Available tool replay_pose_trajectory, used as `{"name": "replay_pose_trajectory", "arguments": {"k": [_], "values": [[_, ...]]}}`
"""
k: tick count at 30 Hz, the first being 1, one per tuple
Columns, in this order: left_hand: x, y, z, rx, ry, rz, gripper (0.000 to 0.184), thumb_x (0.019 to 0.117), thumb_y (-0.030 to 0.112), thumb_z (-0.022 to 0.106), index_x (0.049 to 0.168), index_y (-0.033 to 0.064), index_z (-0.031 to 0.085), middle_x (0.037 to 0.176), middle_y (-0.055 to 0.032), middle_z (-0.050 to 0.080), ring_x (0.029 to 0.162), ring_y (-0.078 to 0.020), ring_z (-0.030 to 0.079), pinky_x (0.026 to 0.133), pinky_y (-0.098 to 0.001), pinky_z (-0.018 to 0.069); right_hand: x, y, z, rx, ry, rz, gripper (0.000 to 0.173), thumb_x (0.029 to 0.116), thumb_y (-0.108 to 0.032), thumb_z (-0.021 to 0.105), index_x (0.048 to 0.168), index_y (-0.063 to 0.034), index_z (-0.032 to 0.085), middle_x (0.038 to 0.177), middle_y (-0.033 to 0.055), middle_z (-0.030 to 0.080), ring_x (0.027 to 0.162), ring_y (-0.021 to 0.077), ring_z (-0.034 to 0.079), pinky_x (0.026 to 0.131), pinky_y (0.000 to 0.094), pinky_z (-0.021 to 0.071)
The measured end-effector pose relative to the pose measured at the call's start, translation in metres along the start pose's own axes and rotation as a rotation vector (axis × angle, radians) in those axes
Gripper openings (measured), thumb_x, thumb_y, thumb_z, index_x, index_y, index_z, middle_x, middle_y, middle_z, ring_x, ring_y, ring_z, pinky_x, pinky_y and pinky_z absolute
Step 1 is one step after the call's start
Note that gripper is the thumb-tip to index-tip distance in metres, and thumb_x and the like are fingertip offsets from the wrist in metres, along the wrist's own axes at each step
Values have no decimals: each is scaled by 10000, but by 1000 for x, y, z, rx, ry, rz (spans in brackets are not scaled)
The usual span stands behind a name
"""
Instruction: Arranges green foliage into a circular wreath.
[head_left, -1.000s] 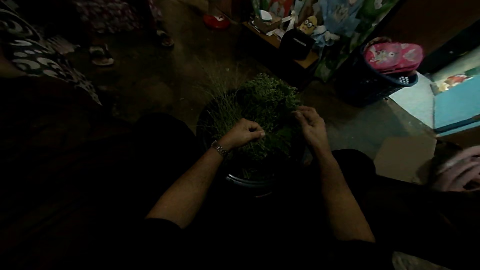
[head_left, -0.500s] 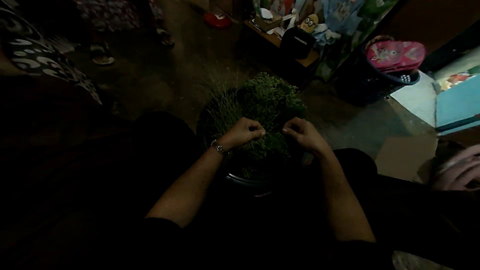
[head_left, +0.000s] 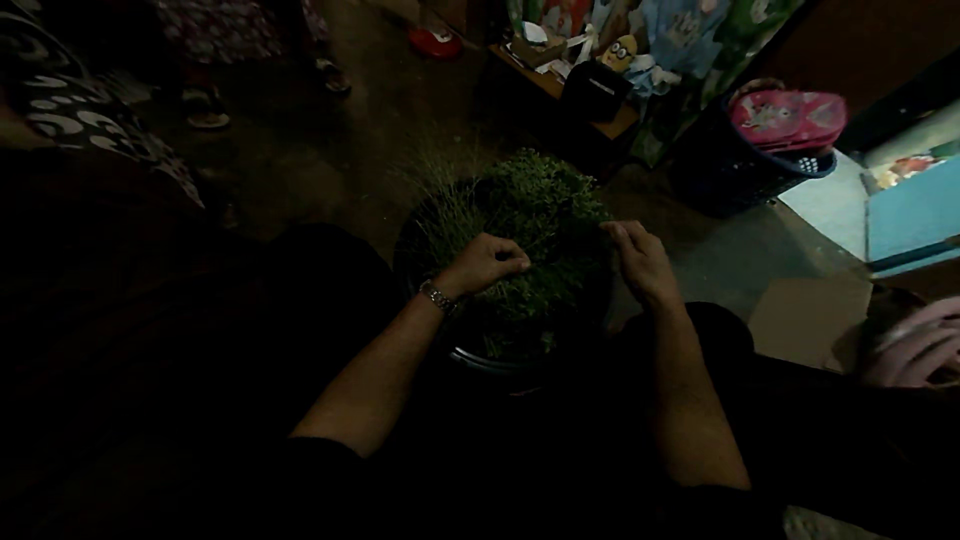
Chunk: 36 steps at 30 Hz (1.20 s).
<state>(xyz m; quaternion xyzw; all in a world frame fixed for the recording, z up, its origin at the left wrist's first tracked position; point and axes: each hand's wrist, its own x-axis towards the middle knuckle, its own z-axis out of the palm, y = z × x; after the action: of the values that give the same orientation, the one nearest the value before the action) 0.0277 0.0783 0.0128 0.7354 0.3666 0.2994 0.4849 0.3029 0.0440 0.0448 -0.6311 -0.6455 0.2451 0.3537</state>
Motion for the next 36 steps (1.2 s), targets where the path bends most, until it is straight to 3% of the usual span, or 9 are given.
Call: {"name": "replay_pose_trajectory", "arguments": {"k": [2, 6, 11, 15, 20, 25, 29, 32, 36], "values": [[1, -3, 1, -7, -5, 28, 117, 993, 80, 645, 945, 6, 721, 800, 4, 660, 690, 0, 560, 673, -182, 482, -1, 0, -2, 56, -107, -15, 376, 1114, -277, 428, 1315, -46, 648, 1364, 167, 587, 1184, 279, 595, 980, 482, 495], [2, -3, 2, -10, -14, 31, 119, 996, 84, 644, 939, 12, 720, 783, 10, 654, 670, -2, 549, 645, -178, 467, 1, 5, 8, 18, -270, -157, 247, 1004, -200, 655, 1194, -49, 699, 1345, 170, 591, 1253, 342, 542, 1020, 533, 476], [2, -4, 2, 41, -34, 46, 130, 996, 94, 646, 959, -7, 720, 817, -24, 669, 715, -32, 592, 709, -215, 516, -2, -1, 27, 15, -198, -230, 94, 974, -71, 666, 956, 7, 715, 1283, 182, 617, 1222, 333, 557, 1028, 505, 470], [2, -4, 1, 39, -27, 54, 126, 996, 88, 642, 951, -2, 718, 809, -16, 662, 704, -23, 580, 690, -198, 500, 1, 0, 24, -49, -1, -163, 123, 1006, -65, 600, 1010, 35, 672, 1247, 229, 610, 1169, 396, 581, 972, 590, 475], [1, -6, -1, 18, -5, 76, 136, 995, 92, 639, 935, 0, 719, 801, -3, 662, 692, -10, 568, 678, -191, 490, -2, 0, 7, -16, 19, -82, 349, 1106, -226, 451, 1241, -6, 685, 1308, 186, 624, 1176, 329, 604, 993, 528, 489], [3, -8, 1, 4, -15, 87, 122, 986, 76, 647, 925, -8, 712, 778, 3, 648, 676, -1, 554, 667, -180, 480, -3, -3, 22, 54, -241, -157, 190, 1015, -151, 642, 1115, -3, 706, 1268, 175, 628, 1181, 291, 589, 998, 466, 497], [2, -5, 2, 18, -31, 46, 130, 992, 88, 648, 931, -5, 717, 775, 0, 651, 674, -9, 563, 666, -187, 489, -4, -4, 40, 75, -154, -191, 111, 998, -85, 643, 978, 12, 694, 1222, 165, 646, 1153, 272, 607, 979, 450, 506], [1, -3, 0, 33, -23, 27, 140, 1001, 92, 637, 940, -5, 717, 799, -11, 660, 692, -15, 573, 681, -193, 494, 0, -6, 36, -1, 20, -118, 190, 1036, -138, 591, 1031, 17, 701, 1237, 188, 633, 1154, 339, 590, 976, 525, 485], [2, -3, -1, 48, -13, 34, 135, 998, 93, 641, 954, -8, 718, 809, -20, 660, 702, -25, 574, 693, -206, 498, -1, -1, 30, -92, 15, -233, 279, 1050, -210, 583, 1095, 19, 737, 1338, 212, 601, 1253, 420, 532, 1047, 594, 427]]}}
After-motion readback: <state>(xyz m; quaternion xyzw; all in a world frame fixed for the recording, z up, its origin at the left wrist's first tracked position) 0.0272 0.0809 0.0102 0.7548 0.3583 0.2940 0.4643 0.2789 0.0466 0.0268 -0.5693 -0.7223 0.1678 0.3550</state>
